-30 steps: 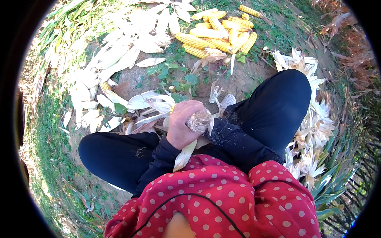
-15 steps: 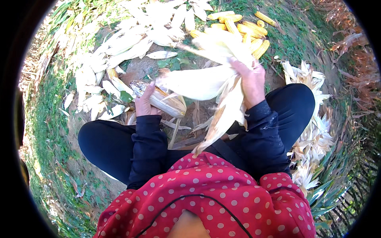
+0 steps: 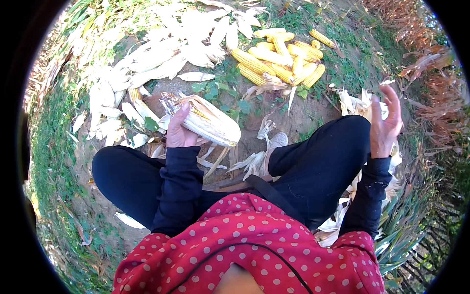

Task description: The person sits on the ground in a cornfield and shucks corn cobs by hand. They remove the husks and silk, then place the cleaned cobs into a growing pile nearby.

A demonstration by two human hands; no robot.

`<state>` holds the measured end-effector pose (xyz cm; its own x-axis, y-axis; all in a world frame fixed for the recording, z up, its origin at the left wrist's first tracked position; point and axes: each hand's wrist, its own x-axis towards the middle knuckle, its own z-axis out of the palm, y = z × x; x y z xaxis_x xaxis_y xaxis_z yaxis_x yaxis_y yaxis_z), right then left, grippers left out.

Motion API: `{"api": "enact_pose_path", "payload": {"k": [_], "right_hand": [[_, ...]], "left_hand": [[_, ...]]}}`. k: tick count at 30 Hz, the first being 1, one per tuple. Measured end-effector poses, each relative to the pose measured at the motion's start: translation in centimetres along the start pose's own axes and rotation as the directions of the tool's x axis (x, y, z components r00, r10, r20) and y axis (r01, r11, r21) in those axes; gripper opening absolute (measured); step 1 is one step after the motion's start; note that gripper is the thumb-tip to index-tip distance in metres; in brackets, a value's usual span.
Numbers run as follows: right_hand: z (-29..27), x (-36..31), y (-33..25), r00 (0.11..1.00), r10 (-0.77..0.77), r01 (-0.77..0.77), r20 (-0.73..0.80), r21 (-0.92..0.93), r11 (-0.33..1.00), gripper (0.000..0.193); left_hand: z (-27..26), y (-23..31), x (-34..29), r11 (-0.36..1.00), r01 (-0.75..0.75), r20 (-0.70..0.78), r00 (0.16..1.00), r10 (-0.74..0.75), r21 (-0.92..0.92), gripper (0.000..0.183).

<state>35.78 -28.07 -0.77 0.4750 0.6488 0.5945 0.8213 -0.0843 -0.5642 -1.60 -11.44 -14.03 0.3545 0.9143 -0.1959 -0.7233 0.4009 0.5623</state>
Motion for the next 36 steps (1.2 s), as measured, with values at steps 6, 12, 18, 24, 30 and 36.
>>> {"api": "enact_pose_path", "payload": {"k": [6, 12, 18, 24, 30, 36], "right_hand": [[18.4, -9.2, -9.7, 0.568, -0.151, -0.626, 0.809, 0.544, 0.559, 0.058], [21.2, -12.3, -12.1, 0.584, -0.056, -0.676, 0.81, 0.524, 0.519, 0.035], [21.9, -11.9, -12.1, 0.573, 0.279, -0.806, 0.77, 0.591, 0.025, 0.019], [21.0, -10.2, -9.0, 0.386, 0.151, -0.638, 0.91, 0.382, -0.669, 0.012], [19.7, -12.3, -11.6, 0.435, 0.084, -0.72, 0.896, 0.403, -0.565, 0.011], [20.5, -13.1, -9.9, 0.47, 0.334, -0.824, 0.817, 0.542, -0.166, 0.035]], "left_hand": [[1.3, 0.0, -0.7, 0.996, 0.003, 0.21, 0.977, -0.021, 0.09, 0.046], [-0.7, -0.6, -1.1, 1.0, 0.01, 0.148, 0.989, -0.009, -0.006, 0.045], [-0.2, -0.8, -1.3, 0.998, -0.058, 0.158, 0.986, 0.053, 0.025, 0.042], [-3.2, -0.4, 0.2, 0.952, -0.115, -0.197, 0.979, 0.059, -0.285, 0.027], [-6.7, 0.1, 1.0, 0.962, -0.037, -0.266, 0.963, -0.037, -0.271, 0.015], [-5.4, 0.1, 0.8, 0.94, -0.174, -0.447, 0.894, 0.026, -0.293, 0.018]]}}
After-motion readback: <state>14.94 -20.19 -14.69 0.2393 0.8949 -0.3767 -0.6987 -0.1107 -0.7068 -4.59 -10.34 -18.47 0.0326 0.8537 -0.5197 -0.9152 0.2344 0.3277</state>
